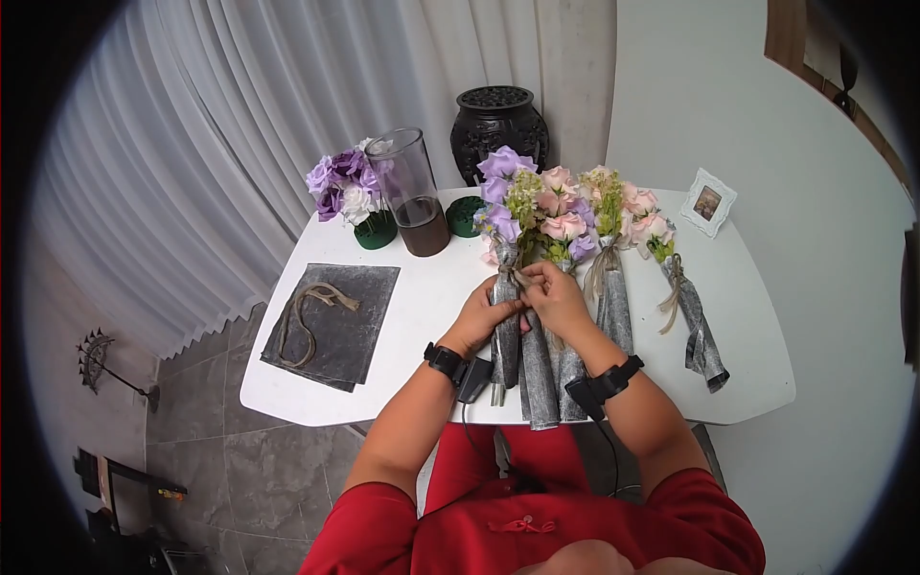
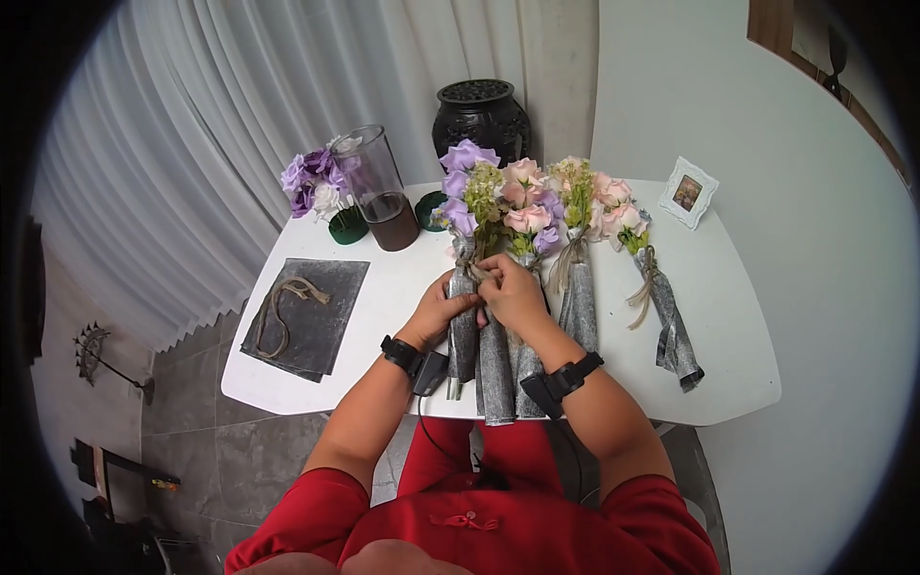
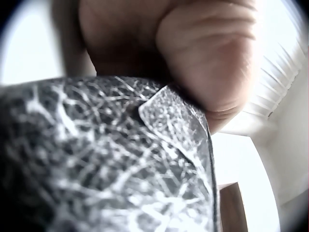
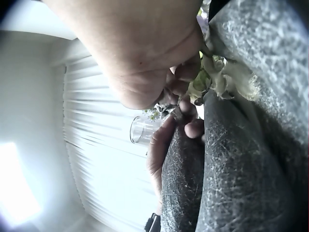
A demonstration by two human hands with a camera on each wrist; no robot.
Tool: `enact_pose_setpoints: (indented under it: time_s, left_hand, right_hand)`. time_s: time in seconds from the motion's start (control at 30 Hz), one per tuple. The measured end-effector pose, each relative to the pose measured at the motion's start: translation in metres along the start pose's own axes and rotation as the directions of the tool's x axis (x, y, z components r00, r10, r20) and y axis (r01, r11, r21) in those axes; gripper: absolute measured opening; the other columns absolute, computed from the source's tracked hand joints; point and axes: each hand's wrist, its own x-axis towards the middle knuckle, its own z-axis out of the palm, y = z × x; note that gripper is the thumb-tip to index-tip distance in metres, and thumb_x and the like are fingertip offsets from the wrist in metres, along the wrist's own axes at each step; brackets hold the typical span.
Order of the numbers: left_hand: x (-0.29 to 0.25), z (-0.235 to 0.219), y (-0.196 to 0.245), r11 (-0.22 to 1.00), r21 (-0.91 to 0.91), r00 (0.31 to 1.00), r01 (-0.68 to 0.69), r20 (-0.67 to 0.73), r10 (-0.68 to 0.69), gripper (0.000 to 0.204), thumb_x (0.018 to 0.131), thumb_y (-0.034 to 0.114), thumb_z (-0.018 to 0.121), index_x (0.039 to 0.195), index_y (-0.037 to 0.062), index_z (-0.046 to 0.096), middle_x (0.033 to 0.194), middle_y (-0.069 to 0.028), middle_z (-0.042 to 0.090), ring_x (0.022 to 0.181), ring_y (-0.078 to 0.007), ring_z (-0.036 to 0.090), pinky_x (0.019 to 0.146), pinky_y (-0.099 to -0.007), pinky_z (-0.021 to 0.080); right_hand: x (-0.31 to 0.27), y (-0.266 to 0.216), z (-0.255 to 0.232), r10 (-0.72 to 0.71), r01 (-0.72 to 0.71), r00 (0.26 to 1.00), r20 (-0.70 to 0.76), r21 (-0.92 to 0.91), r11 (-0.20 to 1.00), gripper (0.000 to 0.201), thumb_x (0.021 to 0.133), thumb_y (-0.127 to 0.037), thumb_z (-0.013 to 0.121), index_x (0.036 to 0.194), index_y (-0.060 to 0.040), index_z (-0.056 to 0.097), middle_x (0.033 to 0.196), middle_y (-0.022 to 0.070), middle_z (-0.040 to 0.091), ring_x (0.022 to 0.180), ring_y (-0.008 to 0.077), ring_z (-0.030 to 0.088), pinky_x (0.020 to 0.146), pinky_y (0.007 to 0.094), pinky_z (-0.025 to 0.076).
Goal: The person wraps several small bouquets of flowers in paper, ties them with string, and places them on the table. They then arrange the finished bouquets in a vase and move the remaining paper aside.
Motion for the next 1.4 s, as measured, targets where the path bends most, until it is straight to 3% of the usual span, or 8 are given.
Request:
enact_pose_setpoints:
  time_s: [0.13,0.3,0.43,0.53,0.67,1.03,1.23,1.4]
  left_hand:
    - [-0.001,0.001,0.001,0.997,-0.077,0.998,0.011,0.056,-0.007,0.035,0.083,0.002,0.060,0.115,0.0018,0.045,0.083,-0.0064,0.059,0.063,-0.0169,0.061,0.063,-0.0295,0.053]
    - [0.000,0.000,0.000,0.998,-0.064,1.000,-0.005,0.029,0.007,0.035,0.083,0.004,0.061,0.115,0.0027,0.045,0.083,-0.0060,0.058,0.061,-0.0162,0.059,0.059,-0.0289,0.052]
    - [0.002,-0.003,-0.004,0.998,-0.058,0.999,-0.035,-0.036,0.033,0.042,0.084,0.005,0.061,0.121,0.0027,0.044,0.086,-0.0063,0.059,0.065,-0.0158,0.060,0.058,-0.0285,0.052]
    - [0.002,-0.002,-0.008,0.993,0.092,0.994,-0.075,-0.066,0.082,0.048,0.083,0.007,0.063,0.126,0.0019,0.042,0.095,-0.0060,0.060,0.079,-0.0148,0.061,0.069,-0.0281,0.053]
    - [0.004,-0.008,-0.015,0.983,0.156,0.993,-0.100,-0.038,0.107,0.052,0.081,0.008,0.065,0.127,0.0006,0.042,0.107,-0.0056,0.059,0.100,-0.0131,0.056,0.090,-0.0261,0.044]
    - [0.004,-0.006,-0.007,0.997,-0.055,0.991,0.048,-0.125,-0.054,0.044,0.082,0.002,0.060,0.123,0.0004,0.046,0.098,-0.0040,0.061,0.087,-0.0113,0.058,0.080,-0.0251,0.047]
    - [0.007,-0.007,-0.009,0.999,-0.030,0.997,0.015,-0.080,-0.017,0.043,0.082,0.000,0.059,0.123,0.0021,0.045,0.091,-0.0060,0.061,0.071,-0.0150,0.062,0.062,-0.0272,0.053]
    - [0.005,-0.009,-0.004,0.993,-0.117,0.996,-0.032,-0.091,0.022,0.041,0.082,0.005,0.061,0.120,0.0028,0.045,0.089,-0.0069,0.061,0.067,-0.0162,0.061,0.057,-0.0277,0.053]
  right_hand:
    - [0.001,-0.008,-0.005,0.004,-0.017,0.997,-0.077,-0.166,0.986,0.015,0.083,-0.006,0.052,0.096,-0.0010,0.058,0.075,0.0096,0.063,0.068,0.0149,0.060,0.063,0.0309,0.048]
    - [0.001,-0.002,-0.013,0.038,-0.062,0.996,0.084,0.316,0.947,0.012,0.088,-0.008,0.049,0.094,-0.0006,0.056,0.076,0.0045,0.061,0.065,0.0110,0.055,0.062,0.0241,0.045]
    - [0.003,-0.005,-0.008,0.031,-0.002,0.998,-0.050,0.497,0.868,0.014,0.090,-0.011,0.051,0.098,-0.0002,0.057,0.076,0.0022,0.059,0.063,0.0086,0.053,0.061,0.0217,0.044]
    - [0.004,-0.006,0.000,-0.136,0.165,0.973,-0.189,0.147,0.975,0.020,0.090,-0.015,0.055,0.102,0.0002,0.058,0.077,0.0046,0.061,0.066,0.0081,0.055,0.061,0.0226,0.045]
    - [0.002,-0.010,-0.004,0.099,-0.101,0.990,0.097,0.009,0.995,0.024,0.088,-0.017,0.059,0.102,0.0013,0.060,0.079,0.0076,0.065,0.067,0.0122,0.059,0.061,0.0271,0.047]
    - [0.000,-0.010,-0.009,-0.074,0.098,0.987,0.139,-0.169,0.981,0.015,0.086,-0.014,0.053,0.087,-0.0001,0.058,0.066,0.0115,0.057,0.060,0.0134,0.054,0.057,0.0297,0.043]
    - [0.006,0.017,-0.007,-0.136,0.128,0.984,0.114,0.076,0.989,0.013,0.085,-0.012,0.051,0.084,0.0001,0.056,0.065,0.0061,0.054,0.058,0.0117,0.045,0.056,0.0279,0.039]
    - [0.002,-0.002,-0.007,0.156,-0.183,0.983,0.098,0.419,0.889,0.028,0.093,-0.028,0.051,0.088,-0.0019,0.060,0.066,0.0029,0.055,0.055,0.0087,0.048,0.048,0.0226,0.038]
